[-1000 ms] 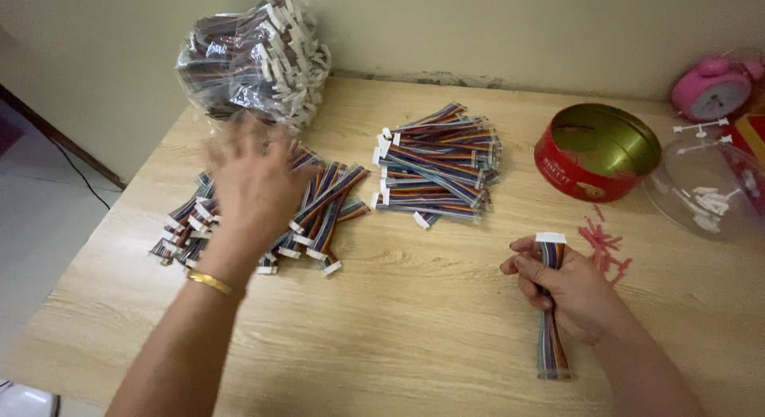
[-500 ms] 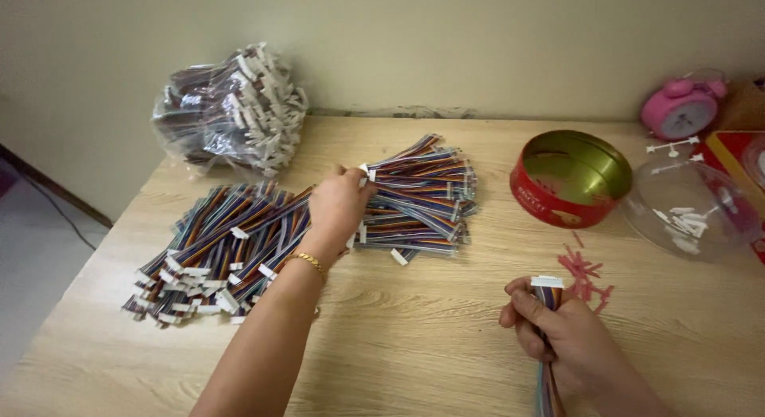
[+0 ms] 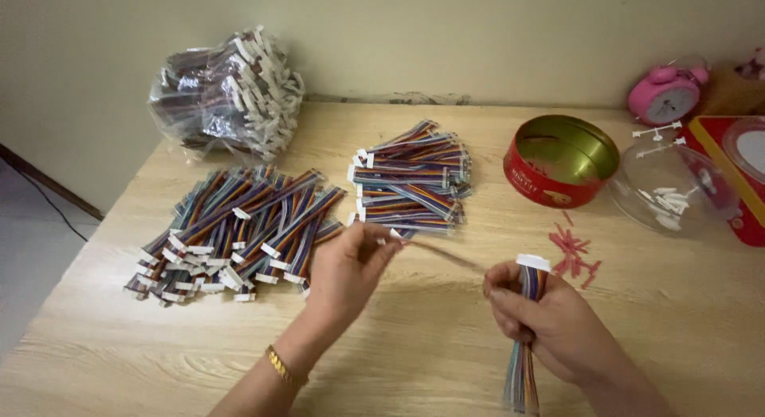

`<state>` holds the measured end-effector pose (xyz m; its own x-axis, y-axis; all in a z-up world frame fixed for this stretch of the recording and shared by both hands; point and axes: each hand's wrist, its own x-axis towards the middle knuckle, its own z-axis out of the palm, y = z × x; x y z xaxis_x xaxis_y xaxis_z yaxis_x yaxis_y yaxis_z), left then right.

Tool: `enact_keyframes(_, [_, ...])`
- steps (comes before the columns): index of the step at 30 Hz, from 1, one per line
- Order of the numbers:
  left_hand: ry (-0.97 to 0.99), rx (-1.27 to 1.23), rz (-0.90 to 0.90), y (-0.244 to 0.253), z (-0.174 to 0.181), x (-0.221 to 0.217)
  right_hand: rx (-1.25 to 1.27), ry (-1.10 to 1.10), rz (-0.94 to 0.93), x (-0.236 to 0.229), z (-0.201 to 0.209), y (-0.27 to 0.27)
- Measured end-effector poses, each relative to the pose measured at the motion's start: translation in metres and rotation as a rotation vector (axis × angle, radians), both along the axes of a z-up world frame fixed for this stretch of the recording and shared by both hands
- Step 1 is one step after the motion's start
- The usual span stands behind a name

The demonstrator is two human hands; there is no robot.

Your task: Bundling sets of ribbon cables together using small rubber bands.

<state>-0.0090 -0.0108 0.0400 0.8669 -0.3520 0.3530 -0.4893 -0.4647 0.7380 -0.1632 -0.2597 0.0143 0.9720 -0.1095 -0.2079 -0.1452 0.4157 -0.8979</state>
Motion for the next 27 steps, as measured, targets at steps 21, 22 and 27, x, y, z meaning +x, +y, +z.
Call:
enact_keyframes(21, [0.944, -0.89, -0.102, 0.004, -0.037, -0.015, -0.198, 0.061, -0.232, 0.014, -0.018, -0.02])
enact_keyframes(22, [0.947, -0.891, -0.103, 0.003, -0.04, -0.014, -0.2, 0.063, -0.233, 0.014, -0.013, -0.018])
enact_keyframes(27, [0.966, -0.924, -0.144, 0.002, -0.045, -0.016, -0.379, 0.193, -0.219, 0.013, -0.002, -0.015])
